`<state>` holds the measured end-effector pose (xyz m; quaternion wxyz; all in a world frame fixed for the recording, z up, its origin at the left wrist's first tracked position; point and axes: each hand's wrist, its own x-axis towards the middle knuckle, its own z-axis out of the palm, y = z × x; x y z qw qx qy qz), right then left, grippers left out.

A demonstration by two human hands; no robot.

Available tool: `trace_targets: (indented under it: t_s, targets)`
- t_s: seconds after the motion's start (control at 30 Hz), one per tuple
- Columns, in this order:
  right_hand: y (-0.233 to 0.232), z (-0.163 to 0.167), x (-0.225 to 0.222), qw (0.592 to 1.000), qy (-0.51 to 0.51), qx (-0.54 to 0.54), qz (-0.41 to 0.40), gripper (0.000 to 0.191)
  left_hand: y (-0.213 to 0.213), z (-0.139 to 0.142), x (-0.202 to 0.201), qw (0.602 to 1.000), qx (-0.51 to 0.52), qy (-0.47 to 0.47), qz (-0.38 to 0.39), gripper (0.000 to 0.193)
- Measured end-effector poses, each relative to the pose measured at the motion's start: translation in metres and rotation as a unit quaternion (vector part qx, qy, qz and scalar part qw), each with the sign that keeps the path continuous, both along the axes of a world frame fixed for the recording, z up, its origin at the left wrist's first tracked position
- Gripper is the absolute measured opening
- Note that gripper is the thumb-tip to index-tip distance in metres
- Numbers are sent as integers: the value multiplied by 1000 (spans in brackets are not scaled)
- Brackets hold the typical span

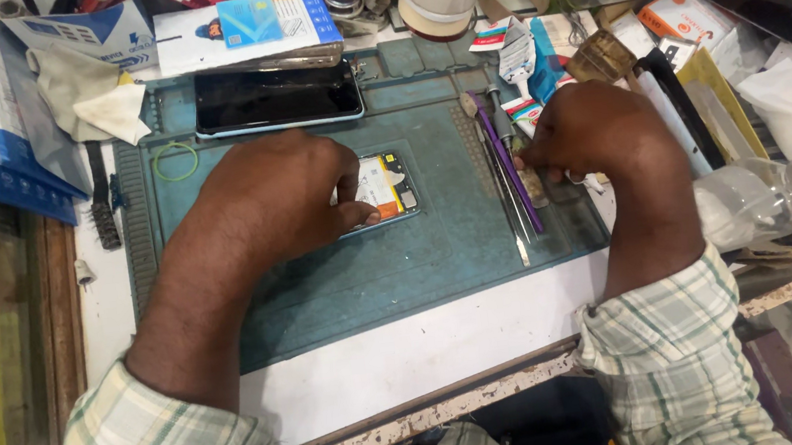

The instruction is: The person works at a repair bench on a smartphone with its back cover removed. They handle a printed paper flyer, use a roll of tape, then use a metal pry tool to pry and lift the battery and internal components out of the phone body, working around the exposed internals.

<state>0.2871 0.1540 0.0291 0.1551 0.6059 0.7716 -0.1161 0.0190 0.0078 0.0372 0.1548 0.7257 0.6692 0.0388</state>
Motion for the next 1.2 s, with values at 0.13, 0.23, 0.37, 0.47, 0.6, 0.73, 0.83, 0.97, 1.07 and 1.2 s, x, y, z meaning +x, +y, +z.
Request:
trace_targets:
  t_s: [0.13, 0.23, 0.37, 0.47, 0.6, 0.73, 0.83, 0.97, 1.07, 1.2]
  targets:
    - [4, -3, 1, 1000, 16, -11, 6, 34, 1, 0, 1, 1000, -13, 4, 1, 31]
    - [6, -5, 8, 999, 6, 47, 25, 28, 2, 0, 2, 1000, -14, 6, -4, 30]
    - [8, -8, 20, 988, 21, 152, 6, 25, 1, 0, 3, 1000, -22, 3, 4, 30]
    - [14, -18, 14, 984, 43, 170, 45, 31, 2, 0, 3, 1000, -18, 0, 5, 28]
    - [18, -24, 11, 981, 49, 187, -4, 12, 3, -1, 3, 1000, -10, 12, -8, 29]
    - [17, -24, 10, 971, 71, 228, -2, 11, 2, -4, 1, 1000, 10, 6, -11, 29]
    - [12, -21, 11, 935, 140, 325, 4, 11, 1, -6, -1, 999, 37, -10, -22, 28]
    - [-4, -1, 26, 879, 173, 439, 60, 11, 2, -7, -2, 999, 37, -18, -23, 27]
    - [-23, 21, 45, 870, 182, 457, 47, 12, 2, -7, -2, 1000, 18, -10, -18, 26]
    - [-36, 30, 61, 881, 144, 451, 2, 13, 1, -6, -3, 999, 31, -16, -30, 28]
